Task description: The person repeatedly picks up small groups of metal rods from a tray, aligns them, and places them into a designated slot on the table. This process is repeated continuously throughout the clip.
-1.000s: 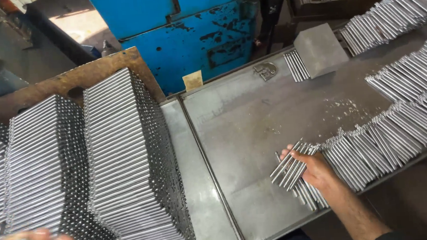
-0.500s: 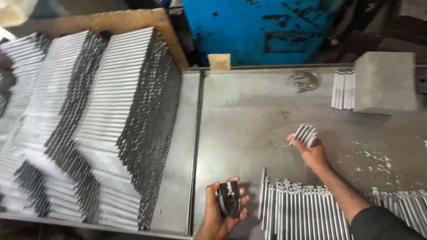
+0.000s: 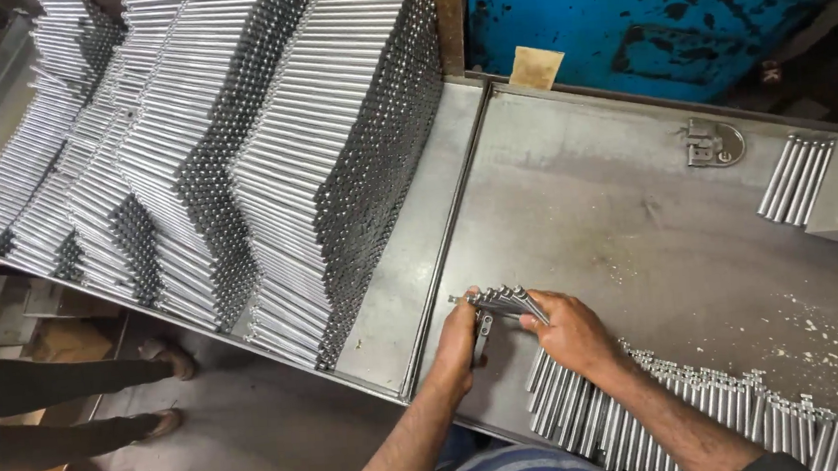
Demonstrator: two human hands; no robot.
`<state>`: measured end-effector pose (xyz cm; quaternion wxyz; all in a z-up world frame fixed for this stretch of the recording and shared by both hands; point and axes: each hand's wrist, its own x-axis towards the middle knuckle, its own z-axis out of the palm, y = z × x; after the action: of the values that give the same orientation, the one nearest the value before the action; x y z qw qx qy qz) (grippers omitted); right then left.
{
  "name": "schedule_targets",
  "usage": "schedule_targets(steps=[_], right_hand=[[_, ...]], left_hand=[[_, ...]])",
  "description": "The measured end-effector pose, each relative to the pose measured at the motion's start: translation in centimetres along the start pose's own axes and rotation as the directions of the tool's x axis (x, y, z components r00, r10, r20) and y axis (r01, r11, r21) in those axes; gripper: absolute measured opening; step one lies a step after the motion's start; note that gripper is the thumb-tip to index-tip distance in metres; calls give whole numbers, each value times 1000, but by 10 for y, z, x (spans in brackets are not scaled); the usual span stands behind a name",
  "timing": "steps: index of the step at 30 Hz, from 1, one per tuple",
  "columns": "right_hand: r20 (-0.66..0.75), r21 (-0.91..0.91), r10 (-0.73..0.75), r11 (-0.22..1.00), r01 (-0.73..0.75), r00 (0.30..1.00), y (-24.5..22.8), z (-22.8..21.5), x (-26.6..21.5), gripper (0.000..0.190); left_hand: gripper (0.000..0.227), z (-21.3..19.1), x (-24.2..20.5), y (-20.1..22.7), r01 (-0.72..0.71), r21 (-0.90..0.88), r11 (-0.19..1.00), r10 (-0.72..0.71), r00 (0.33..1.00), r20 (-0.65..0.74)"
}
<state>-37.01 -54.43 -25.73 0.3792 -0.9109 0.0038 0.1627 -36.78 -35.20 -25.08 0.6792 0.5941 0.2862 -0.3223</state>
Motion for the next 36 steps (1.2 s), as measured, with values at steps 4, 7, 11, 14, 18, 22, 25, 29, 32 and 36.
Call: schedule_targets(steps=[4,7,11,14,18,22,25,29,32,36], right_hand=[[105,372,197,901,-222,975,-20,13,1,13],[191,614,222,733,-293,956,-20,25,2,10],[217,574,229,756,-314,949,-37,6,1,11],[133,252,254,926,-280,958,-60,-27,-4,18],[13,-13,291,957,-291,957,-18,-14,39,28],[-30,-218,110,969,-114,993,2,5,78,22],[-29,-228,8,974,-15,1000,-2,-2,73,18],[-18,3,-59,998,59,998,-1,5,45,50],[143,140,69,986,-89,987,-38,5,11,15],[182,487,176,838,-245,967,-36,19,25,11]], left_hand=[[45,-9,16,-2,-42,3,999,42,996,-83],[35,-13,6,14,-72,25,997,74,993,-93],[41,-18,-6,36,-4,71,997,9,998,-61],[84,-29,-34,37,83,6,997,-83,995,49],[68,-32,-27,4,120,-12,993,-119,992,27],[85,-5,10,-37,102,247,964,-154,967,201],[85,-4,3,-32,62,246,967,-117,970,215],[63,-16,-23,29,2,204,979,-33,988,150],[47,-18,11,26,4,-43,999,-4,1000,-1],[40,-17,22,28,-21,-30,999,19,997,-75]])
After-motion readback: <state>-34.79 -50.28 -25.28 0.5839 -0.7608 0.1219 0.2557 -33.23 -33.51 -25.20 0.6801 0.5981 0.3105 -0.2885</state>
